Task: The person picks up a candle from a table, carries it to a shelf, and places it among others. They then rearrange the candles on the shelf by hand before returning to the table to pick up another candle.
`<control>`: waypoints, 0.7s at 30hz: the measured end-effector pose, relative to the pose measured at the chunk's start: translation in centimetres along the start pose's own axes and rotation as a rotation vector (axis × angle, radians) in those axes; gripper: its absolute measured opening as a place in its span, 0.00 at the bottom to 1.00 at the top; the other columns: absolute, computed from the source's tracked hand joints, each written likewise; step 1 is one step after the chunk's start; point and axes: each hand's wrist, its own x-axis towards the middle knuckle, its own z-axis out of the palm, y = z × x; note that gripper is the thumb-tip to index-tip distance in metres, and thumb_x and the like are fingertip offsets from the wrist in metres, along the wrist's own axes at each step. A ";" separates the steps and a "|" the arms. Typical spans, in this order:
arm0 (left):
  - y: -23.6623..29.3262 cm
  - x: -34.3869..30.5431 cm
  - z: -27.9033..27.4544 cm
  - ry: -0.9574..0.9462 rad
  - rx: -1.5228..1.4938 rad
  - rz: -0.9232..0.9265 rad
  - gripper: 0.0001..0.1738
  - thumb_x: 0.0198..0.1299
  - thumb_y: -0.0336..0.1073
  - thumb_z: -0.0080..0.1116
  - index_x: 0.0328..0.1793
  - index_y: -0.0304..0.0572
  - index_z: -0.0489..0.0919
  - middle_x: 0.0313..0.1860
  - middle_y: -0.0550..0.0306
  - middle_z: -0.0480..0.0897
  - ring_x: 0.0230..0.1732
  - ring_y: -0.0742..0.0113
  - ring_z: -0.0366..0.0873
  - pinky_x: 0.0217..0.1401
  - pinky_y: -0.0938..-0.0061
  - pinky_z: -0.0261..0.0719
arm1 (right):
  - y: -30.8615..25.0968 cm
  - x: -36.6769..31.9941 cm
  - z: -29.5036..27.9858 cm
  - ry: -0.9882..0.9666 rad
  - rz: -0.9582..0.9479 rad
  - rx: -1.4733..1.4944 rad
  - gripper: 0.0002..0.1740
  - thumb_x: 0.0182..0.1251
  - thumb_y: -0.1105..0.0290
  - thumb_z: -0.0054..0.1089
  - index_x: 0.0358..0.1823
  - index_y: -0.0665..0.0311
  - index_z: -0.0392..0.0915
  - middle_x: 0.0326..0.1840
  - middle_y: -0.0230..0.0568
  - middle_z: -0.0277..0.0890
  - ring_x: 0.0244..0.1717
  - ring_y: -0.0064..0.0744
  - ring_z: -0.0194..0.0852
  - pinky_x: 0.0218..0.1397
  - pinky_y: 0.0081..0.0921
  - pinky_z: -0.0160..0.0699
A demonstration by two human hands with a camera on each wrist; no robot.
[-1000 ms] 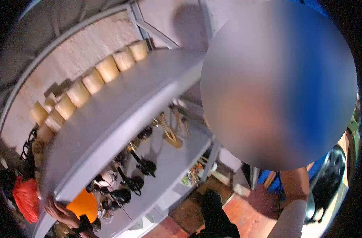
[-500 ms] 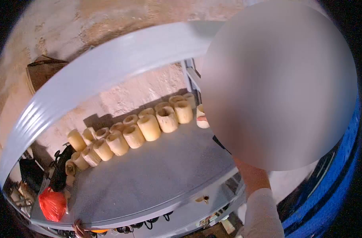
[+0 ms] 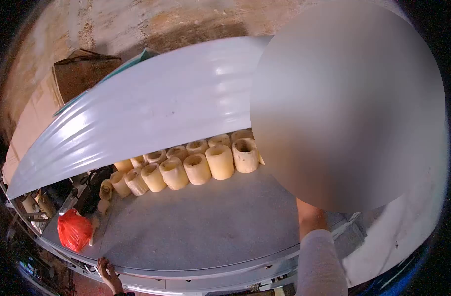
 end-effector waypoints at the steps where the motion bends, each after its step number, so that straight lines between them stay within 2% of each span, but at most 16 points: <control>1: 0.4 -0.1 -0.1 -0.026 0.049 -0.046 0.13 0.64 0.33 0.45 0.48 0.35 0.76 0.55 0.48 0.75 0.64 0.49 0.65 0.69 0.55 0.54 | 0.4 0.4 -0.1 -0.117 0.008 0.052 0.48 0.35 0.58 0.75 0.58 0.73 0.62 0.56 0.59 0.69 0.58 0.54 0.68 0.60 0.41 0.70; 2: 0.9 -0.1 -0.1 -0.026 0.055 -0.053 0.13 0.64 0.33 0.45 0.48 0.35 0.76 0.55 0.48 0.75 0.64 0.49 0.65 0.69 0.55 0.54 | 0.9 0.6 0.7 -0.048 -0.027 -0.002 0.47 0.36 0.60 0.75 0.59 0.72 0.62 0.56 0.59 0.69 0.58 0.54 0.68 0.60 0.42 0.70; 6: 2.2 0.3 0.2 -0.001 0.004 -0.045 0.10 0.61 0.33 0.49 0.45 0.35 0.75 0.55 0.49 0.75 0.65 0.49 0.62 0.68 0.57 0.55 | 2.4 1.1 2.2 -0.082 -0.025 0.072 0.46 0.36 0.62 0.74 0.59 0.70 0.62 0.56 0.59 0.69 0.58 0.53 0.68 0.60 0.41 0.70; 9: 2.5 0.4 0.3 0.016 0.001 -0.014 0.11 0.61 0.34 0.48 0.45 0.35 0.75 0.55 0.48 0.75 0.64 0.49 0.63 0.68 0.57 0.55 | 1.3 0.5 1.2 -0.092 -0.020 -0.037 0.43 0.37 0.65 0.73 0.59 0.69 0.62 0.56 0.60 0.69 0.58 0.53 0.68 0.60 0.40 0.70; 11: 2.9 0.5 0.5 0.032 0.003 0.003 0.11 0.62 0.35 0.48 0.44 0.35 0.75 0.54 0.48 0.75 0.64 0.49 0.64 0.68 0.57 0.55 | 0.2 -0.2 -0.4 -0.210 0.024 0.014 0.42 0.39 0.67 0.72 0.59 0.69 0.62 0.56 0.59 0.69 0.60 0.52 0.67 0.61 0.40 0.68; 14: 3.4 0.6 0.7 0.023 -0.027 -0.014 0.12 0.62 0.36 0.46 0.43 0.36 0.74 0.53 0.48 0.75 0.63 0.49 0.64 0.67 0.58 0.56 | 0.1 -0.4 -0.2 -0.132 0.009 -0.049 0.41 0.40 0.70 0.71 0.59 0.69 0.62 0.54 0.57 0.72 0.57 0.52 0.70 0.59 0.39 0.71; 18: 2.4 0.2 0.7 0.073 -0.027 -0.017 0.13 0.62 0.38 0.45 0.44 0.36 0.73 0.53 0.48 0.74 0.62 0.49 0.64 0.66 0.58 0.57 | 1.1 0.5 1.6 -0.102 -0.072 -0.009 0.42 0.41 0.69 0.72 0.59 0.70 0.62 0.54 0.56 0.73 0.55 0.52 0.71 0.57 0.40 0.73; 21: 2.9 0.3 0.6 0.059 0.038 -0.036 0.14 0.62 0.39 0.45 0.44 0.36 0.73 0.53 0.47 0.74 0.62 0.48 0.64 0.66 0.58 0.57 | 0.5 1.1 1.8 -0.180 -0.075 -0.069 0.42 0.42 0.69 0.73 0.60 0.70 0.61 0.53 0.57 0.73 0.55 0.52 0.72 0.56 0.42 0.73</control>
